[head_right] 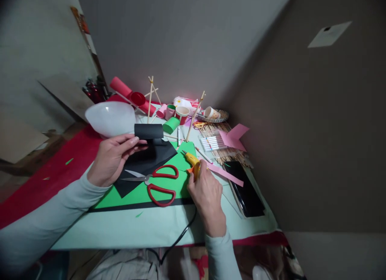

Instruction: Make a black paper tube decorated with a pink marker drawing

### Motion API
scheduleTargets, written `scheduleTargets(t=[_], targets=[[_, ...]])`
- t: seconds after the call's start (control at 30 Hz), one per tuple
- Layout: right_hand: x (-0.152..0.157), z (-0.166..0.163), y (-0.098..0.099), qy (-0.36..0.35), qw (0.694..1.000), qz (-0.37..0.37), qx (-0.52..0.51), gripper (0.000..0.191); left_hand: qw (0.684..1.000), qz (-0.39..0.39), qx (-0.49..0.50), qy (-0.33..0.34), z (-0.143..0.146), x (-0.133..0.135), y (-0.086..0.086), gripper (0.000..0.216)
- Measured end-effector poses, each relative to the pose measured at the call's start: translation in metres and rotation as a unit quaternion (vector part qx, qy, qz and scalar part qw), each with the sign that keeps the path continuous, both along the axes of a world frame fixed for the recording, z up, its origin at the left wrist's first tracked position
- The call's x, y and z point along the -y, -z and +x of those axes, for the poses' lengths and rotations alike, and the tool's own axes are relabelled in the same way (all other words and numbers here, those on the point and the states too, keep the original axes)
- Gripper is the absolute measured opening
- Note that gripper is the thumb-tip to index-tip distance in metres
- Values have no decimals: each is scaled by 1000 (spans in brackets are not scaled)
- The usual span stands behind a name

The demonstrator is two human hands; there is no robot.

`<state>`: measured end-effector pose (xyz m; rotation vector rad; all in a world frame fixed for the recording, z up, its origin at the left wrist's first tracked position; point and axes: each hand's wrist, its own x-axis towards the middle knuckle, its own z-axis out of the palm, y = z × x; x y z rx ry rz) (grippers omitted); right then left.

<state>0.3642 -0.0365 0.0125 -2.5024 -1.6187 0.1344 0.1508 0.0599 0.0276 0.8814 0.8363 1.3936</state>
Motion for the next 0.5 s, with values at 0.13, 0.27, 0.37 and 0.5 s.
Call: scheduleTargets(t=[0.13,0.27,0.37,0.5], targets=[[3,12,9,10,996,43,-74,23,1000,-5,1,5,-1,-1,-1,27],[4,28,20,38,971,126,-198,30,1000,-12,-2,10,-2,-2,0,27],[9,33,21,72,929,194,-308,46,1000,-16,-6,11,-4,-3,0,28],[22,21,13,97,848,239,-462,52,1000,-17,-11,18,-6,-5,1,28]])
